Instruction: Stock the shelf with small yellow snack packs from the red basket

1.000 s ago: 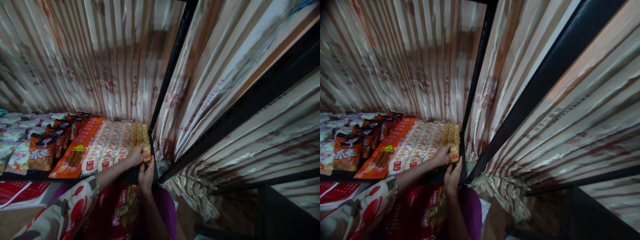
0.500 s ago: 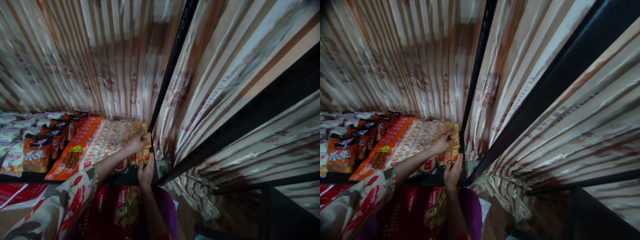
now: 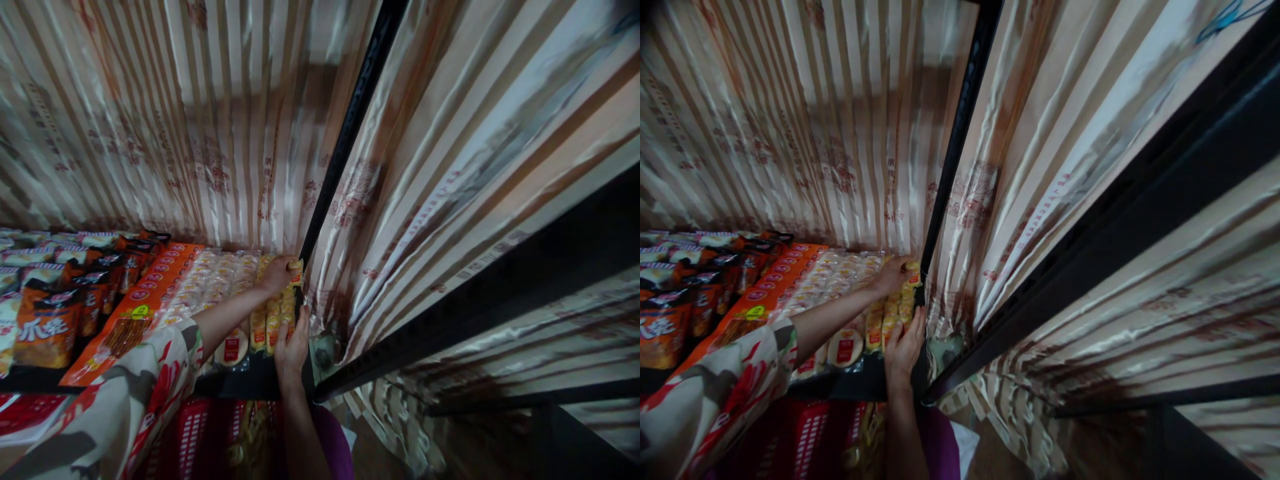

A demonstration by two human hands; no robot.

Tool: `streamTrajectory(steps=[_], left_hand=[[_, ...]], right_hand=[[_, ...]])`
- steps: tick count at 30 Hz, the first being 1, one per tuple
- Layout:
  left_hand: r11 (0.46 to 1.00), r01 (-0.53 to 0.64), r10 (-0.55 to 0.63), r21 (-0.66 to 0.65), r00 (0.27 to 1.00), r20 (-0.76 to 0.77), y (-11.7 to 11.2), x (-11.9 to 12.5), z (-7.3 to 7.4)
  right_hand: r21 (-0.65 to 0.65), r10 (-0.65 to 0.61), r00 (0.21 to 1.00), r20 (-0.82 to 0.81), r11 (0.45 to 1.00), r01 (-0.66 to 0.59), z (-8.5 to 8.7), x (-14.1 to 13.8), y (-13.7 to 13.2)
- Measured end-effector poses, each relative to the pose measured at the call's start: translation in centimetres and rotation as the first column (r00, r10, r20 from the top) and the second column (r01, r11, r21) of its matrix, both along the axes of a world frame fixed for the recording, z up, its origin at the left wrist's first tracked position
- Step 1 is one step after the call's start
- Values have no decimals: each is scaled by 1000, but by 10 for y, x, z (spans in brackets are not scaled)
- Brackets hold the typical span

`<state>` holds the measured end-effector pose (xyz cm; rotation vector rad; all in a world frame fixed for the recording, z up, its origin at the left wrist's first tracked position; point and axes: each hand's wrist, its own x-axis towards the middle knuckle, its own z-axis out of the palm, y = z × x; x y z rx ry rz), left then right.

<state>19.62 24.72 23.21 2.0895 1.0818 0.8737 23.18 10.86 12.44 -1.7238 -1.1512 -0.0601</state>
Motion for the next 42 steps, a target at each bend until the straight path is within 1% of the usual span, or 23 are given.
streamTrajectory(steps=[3,5,12,14,17,20,27,33,38,42], left_hand=[[1000,-18,18,-3,999,-38,11,7,-1],[1000,-17,18,20,998,-62,17,12,-3],[995,28,-15,98,991,-131,31,29,-11],[992,55,-36,117,987,-155,35,33,-11],[985,124,-98,117,973,-211,40,37,-12],[985,135,-105,108,964,-244,44,38,-15],[984,152,-113,95,938,-327,47,40,-21],[987,136,-92,84,914,-395,45,43,-24],[979,133,-40,151,865,-500,46,44,-29],[968,151,-17,203,840,-543,47,46,-36]], right_hand=[[-25,5,1000,22,1000,-4,-5,4,6],[-39,7,999,39,999,-6,-8,5,8],[-41,35,998,50,999,-33,-12,8,8],[-36,56,997,45,998,-55,-12,9,8],[-41,85,996,37,996,-83,-12,10,7],[-41,86,996,29,996,-85,-13,11,6],[-51,79,997,16,996,-78,-18,12,8],[-63,91,996,5,994,-91,-17,14,9],[-49,105,994,12,993,-104,-17,15,10],[-56,108,994,15,993,-107,-18,14,11]])
